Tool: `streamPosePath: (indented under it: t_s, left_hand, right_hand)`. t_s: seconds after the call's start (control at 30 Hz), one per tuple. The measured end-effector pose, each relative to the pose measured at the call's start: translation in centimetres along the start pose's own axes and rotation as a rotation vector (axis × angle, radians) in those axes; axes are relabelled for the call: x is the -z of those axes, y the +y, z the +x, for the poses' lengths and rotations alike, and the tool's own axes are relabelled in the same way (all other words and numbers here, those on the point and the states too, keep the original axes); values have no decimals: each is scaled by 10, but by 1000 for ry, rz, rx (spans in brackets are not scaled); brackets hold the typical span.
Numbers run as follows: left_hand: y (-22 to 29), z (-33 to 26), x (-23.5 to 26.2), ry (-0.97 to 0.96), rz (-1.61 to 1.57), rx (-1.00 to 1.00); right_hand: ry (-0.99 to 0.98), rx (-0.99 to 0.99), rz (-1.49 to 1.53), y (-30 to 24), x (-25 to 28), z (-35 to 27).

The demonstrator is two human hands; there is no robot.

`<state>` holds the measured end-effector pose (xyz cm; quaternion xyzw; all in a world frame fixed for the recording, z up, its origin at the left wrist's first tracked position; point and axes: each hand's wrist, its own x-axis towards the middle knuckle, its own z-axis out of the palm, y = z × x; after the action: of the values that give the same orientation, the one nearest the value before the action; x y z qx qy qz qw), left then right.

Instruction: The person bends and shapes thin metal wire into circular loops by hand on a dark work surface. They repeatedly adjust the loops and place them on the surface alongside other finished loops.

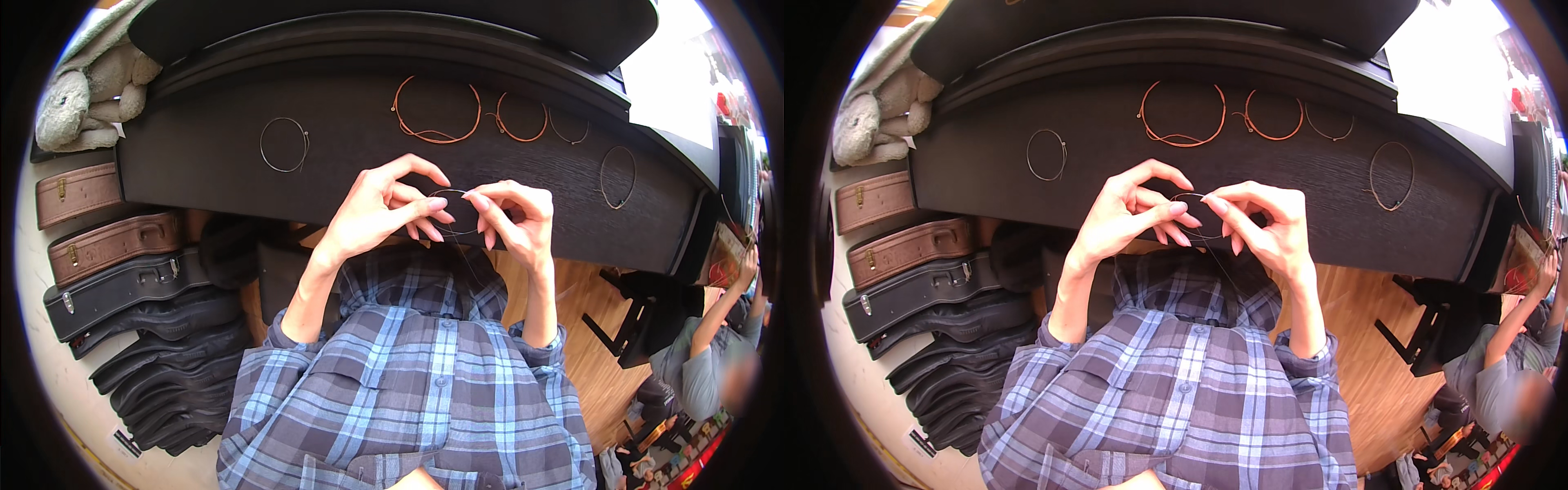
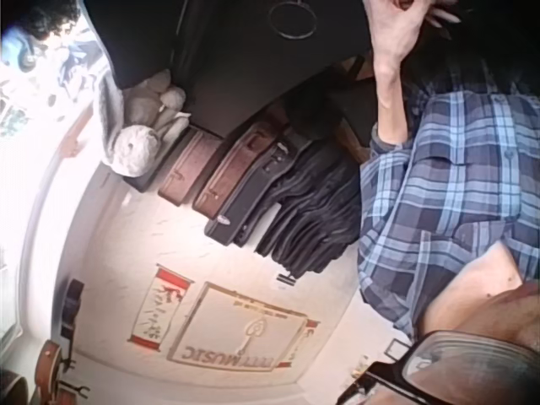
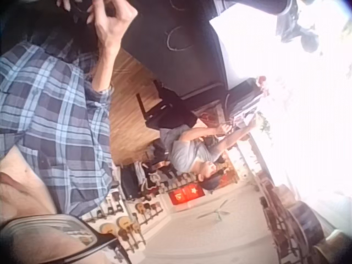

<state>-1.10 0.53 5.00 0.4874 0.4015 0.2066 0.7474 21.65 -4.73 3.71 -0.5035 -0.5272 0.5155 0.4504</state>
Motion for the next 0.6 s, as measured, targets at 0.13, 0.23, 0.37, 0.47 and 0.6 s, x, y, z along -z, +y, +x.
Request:
streamPosePath:
  t_s: [0.13,0.23,0.37,0.47,0.6]
  left_hand:
    - [1,1,5,-116,31,-11]
    - [2,1,8,-166,-26,-8]
    - [3,-2,9,-142,12,23]
    - [2,-3,11,-142,-16,5]
    - [-3,-3,14,-140,13,-65]
  right_hand:
    - [9,17,58,2,2,-1]
    - [5,56,159,3,4,-2]
    - [-48,5,156,2,9,-5]
    - [-59,-14,196,3,9,-5]
    - [-76,-31,244,5,10,-6]
